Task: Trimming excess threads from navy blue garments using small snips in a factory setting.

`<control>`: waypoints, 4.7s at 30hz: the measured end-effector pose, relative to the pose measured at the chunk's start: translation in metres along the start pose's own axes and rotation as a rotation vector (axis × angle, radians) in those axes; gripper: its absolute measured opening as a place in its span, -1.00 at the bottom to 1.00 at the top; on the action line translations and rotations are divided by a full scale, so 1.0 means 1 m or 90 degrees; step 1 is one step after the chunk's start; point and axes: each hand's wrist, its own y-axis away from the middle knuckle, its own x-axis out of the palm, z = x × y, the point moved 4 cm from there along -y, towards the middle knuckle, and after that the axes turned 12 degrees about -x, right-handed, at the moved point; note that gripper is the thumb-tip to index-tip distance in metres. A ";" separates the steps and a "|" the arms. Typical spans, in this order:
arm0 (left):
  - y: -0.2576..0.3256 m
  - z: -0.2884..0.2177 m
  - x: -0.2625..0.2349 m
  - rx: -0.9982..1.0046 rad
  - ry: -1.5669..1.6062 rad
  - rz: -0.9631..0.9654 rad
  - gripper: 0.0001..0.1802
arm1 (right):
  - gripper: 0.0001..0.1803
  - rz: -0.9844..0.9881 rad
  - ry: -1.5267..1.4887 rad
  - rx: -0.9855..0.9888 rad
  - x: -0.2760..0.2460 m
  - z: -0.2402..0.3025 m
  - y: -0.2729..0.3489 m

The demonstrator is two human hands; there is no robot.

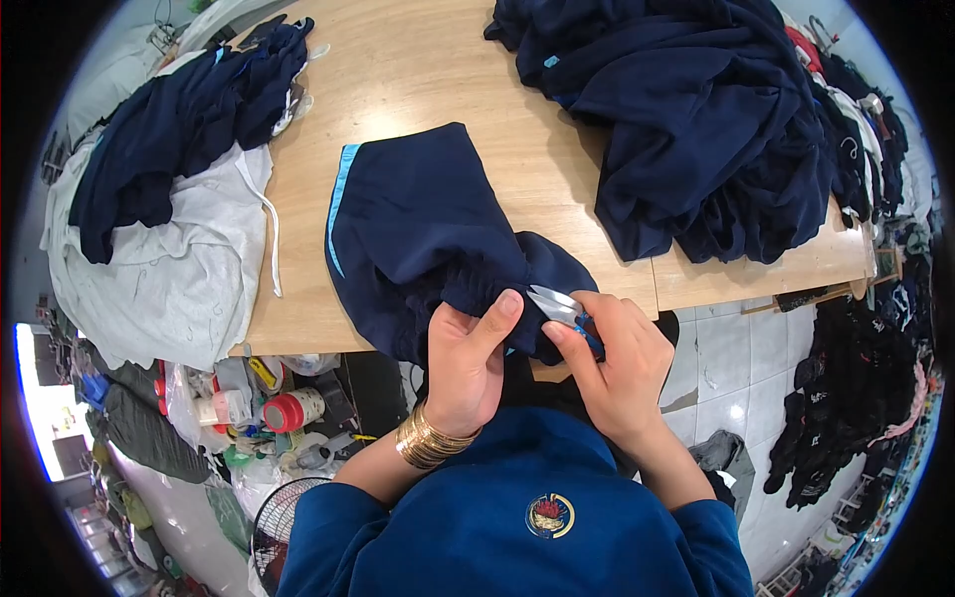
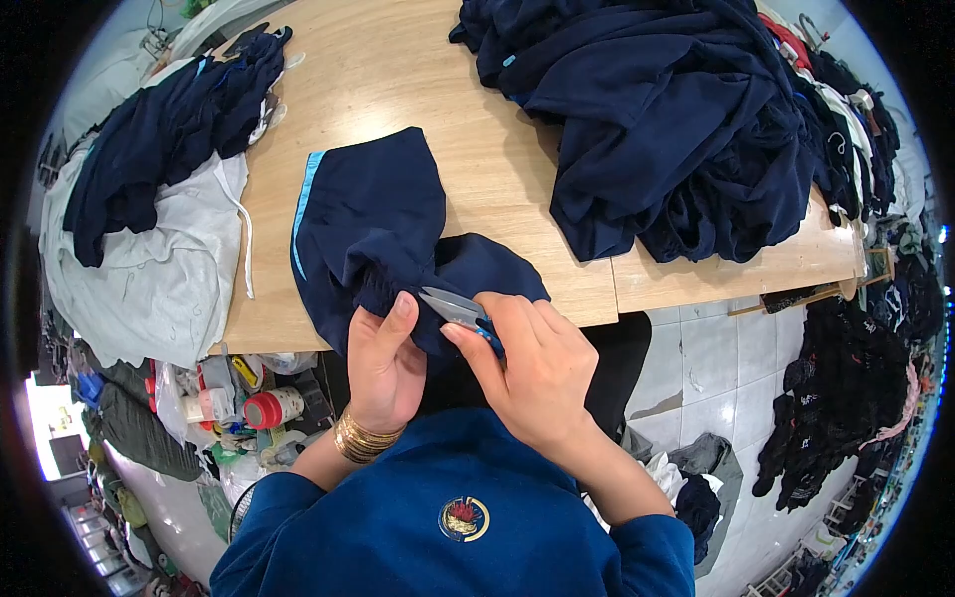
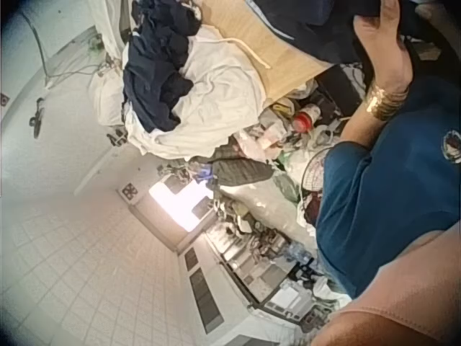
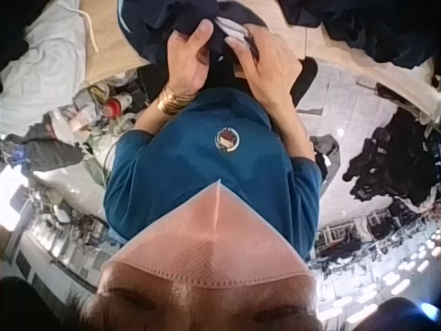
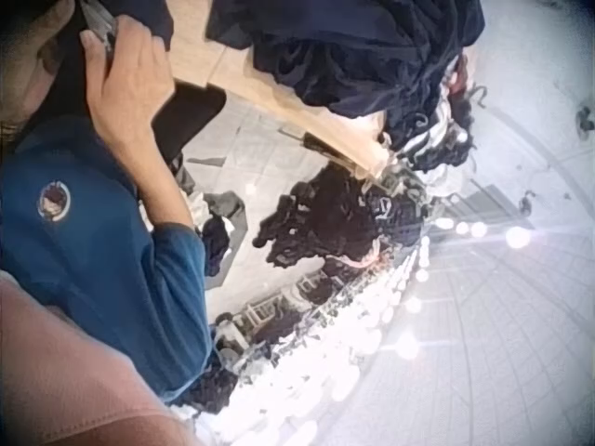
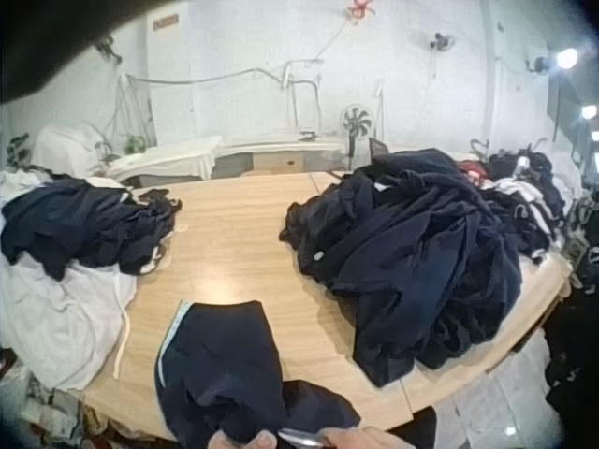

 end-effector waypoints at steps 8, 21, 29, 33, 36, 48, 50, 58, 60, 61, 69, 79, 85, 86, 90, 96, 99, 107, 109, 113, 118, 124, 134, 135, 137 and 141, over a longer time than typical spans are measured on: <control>-0.001 0.000 -0.002 -0.003 -0.015 0.007 -0.82 | -0.76 -0.019 0.008 -0.021 0.001 -0.003 0.001; 0.001 -0.008 -0.016 0.013 -0.379 0.039 -0.75 | -0.61 -0.022 -0.202 0.139 0.022 -0.040 0.012; 0.003 -0.057 0.019 0.489 -0.936 -0.054 -0.39 | -0.93 0.174 -0.527 0.319 0.003 -0.052 -0.012; -0.033 -0.056 -0.010 0.048 -0.642 0.247 -0.83 | -0.87 0.222 -0.719 0.356 -0.009 -0.046 -0.028; -0.029 -0.054 -0.008 -0.079 -0.580 0.226 -0.82 | -0.89 0.207 -0.686 0.372 -0.006 -0.054 -0.028; -0.017 -0.064 0.011 -0.019 -0.591 0.181 -0.71 | -0.85 0.167 -0.722 0.463 0.008 -0.071 -0.012; -0.016 -0.064 0.011 -0.033 -0.578 0.176 -0.71 | -0.84 0.166 -0.720 0.457 0.008 -0.070 -0.012; -0.017 -0.057 0.004 -0.092 -0.556 0.180 -0.69 | -0.83 0.152 -0.766 0.465 0.009 -0.071 -0.009; -0.018 -0.054 0.002 -0.135 -0.564 0.184 -0.68 | -0.83 0.147 -0.767 0.466 0.009 -0.071 -0.009; -0.018 -0.054 0.002 -0.135 -0.563 0.184 -0.68 | -0.84 0.142 -0.768 0.466 0.009 -0.071 -0.009; -0.020 -0.044 0.004 -0.079 -0.532 0.166 -0.77 | -0.79 0.152 -0.503 0.284 0.007 -0.068 -0.010; -0.015 -0.036 0.001 -0.124 -0.429 0.127 -0.83 | -0.68 0.019 -0.012 -0.081 -0.029 -0.029 0.004; -0.016 -0.034 0.001 -0.132 -0.400 0.122 -0.86 | -0.55 0.037 0.061 -0.076 -0.031 -0.018 -0.001; -0.016 -0.033 0.001 -0.140 -0.393 0.131 -0.86 | -0.57 0.047 0.079 -0.093 -0.031 -0.018 -0.001; -0.015 -0.033 0.008 -0.147 -0.384 0.149 -0.86 | -0.62 0.060 0.078 -0.100 -0.030 -0.019 -0.007; -0.014 -0.034 0.008 -0.138 -0.432 0.169 -0.85 | -0.66 0.056 0.060 -0.128 -0.027 -0.018 -0.009; -0.014 -0.034 0.009 -0.150 -0.424 0.184 -0.83 | -0.65 0.060 0.072 -0.129 -0.029 -0.018 -0.008; -0.012 -0.041 0.013 -0.103 -0.555 0.174 -0.83 | -0.75 0.047 -0.276 0.036 -0.009 -0.044 -0.012; -0.011 -0.043 0.012 0.029 -0.726 0.179 -0.83 | -0.82 0.099 -0.426 0.164 -0.011 -0.056 -0.007; -0.029 -0.056 -0.032 0.189 -1.052 -0.009 -0.81 | -0.92 -0.256 -0.650 0.294 -0.053 -0.083 -0.007; -0.028 -0.087 -0.063 0.204 -0.957 -0.045 -0.79 | -0.94 -0.319 -0.707 0.406 -0.053 -0.110 0.000; -0.016 -0.105 -0.068 -0.072 -0.647 0.025 -0.81 | -0.91 -0.367 -0.722 0.514 -0.052 -0.115 0.005; -0.011 -0.109 -0.068 -0.079 -0.562 0.009 -0.74 | -0.85 -0.312 -0.763 0.499 -0.049 -0.124 0.013; -0.011 -0.108 -0.069 -0.092 -0.537 0.009 -0.74 | -0.85 -0.312 -0.763 0.499 -0.049 -0.123 0.013; -0.012 -0.108 -0.070 -0.098 -0.513 0.014 -0.73 | -0.92 -0.358 -0.698 0.544 -0.049 -0.117 0.009; -0.012 -0.108 -0.072 -0.090 -0.475 0.013 -0.73 | -0.91 -0.347 -0.699 0.547 -0.047 -0.120 0.009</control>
